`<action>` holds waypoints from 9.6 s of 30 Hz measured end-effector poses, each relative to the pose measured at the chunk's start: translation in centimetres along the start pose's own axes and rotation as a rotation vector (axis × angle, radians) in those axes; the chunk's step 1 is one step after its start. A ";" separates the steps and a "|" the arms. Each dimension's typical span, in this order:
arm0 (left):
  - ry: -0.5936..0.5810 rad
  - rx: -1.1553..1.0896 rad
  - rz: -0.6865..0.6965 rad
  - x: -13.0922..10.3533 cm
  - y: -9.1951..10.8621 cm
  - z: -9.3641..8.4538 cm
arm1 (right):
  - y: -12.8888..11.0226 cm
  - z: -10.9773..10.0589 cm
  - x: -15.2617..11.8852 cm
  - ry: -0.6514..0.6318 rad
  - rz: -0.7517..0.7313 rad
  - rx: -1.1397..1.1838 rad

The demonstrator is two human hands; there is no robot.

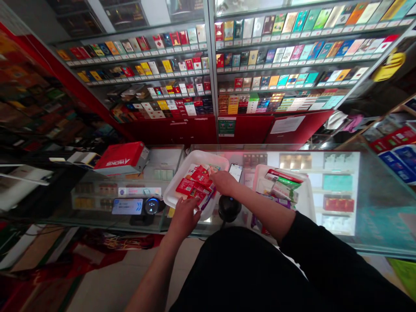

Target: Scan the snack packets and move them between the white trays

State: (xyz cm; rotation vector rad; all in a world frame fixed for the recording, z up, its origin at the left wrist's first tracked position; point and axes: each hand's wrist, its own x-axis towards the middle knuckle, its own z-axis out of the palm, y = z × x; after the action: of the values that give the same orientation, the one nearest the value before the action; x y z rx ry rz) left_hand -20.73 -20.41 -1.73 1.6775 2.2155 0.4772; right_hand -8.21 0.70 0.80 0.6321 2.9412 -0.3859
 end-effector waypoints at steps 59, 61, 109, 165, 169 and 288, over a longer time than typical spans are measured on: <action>-0.587 0.604 0.924 18.8 22.9 9.1 | 9.4 5.6 -20.7 0.329 0.978 0.189; -0.624 0.618 0.886 18.7 23.4 9.9 | 9.5 5.7 -20.8 0.309 1.025 0.144; -0.382 -1.041 -0.067 18.8 14.1 1.4 | 7.6 1.0 -21.1 0.987 0.818 0.756; -0.235 -1.086 -0.105 17.0 10.8 0.8 | 7.1 3.1 -18.5 0.979 0.601 0.807; -0.210 -1.080 -0.073 17.2 10.7 0.6 | 7.0 3.1 -18.5 1.007 0.608 0.838; -0.207 0.202 0.548 15.4 13.3 -1.2 | 11.9 4.0 -14.4 0.595 0.649 0.409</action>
State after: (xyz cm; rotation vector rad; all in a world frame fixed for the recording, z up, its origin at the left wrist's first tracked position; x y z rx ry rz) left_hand -13.87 -2.31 4.50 2.3310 1.6891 0.1901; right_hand 9.99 4.49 -3.39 1.9750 2.8982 -0.8383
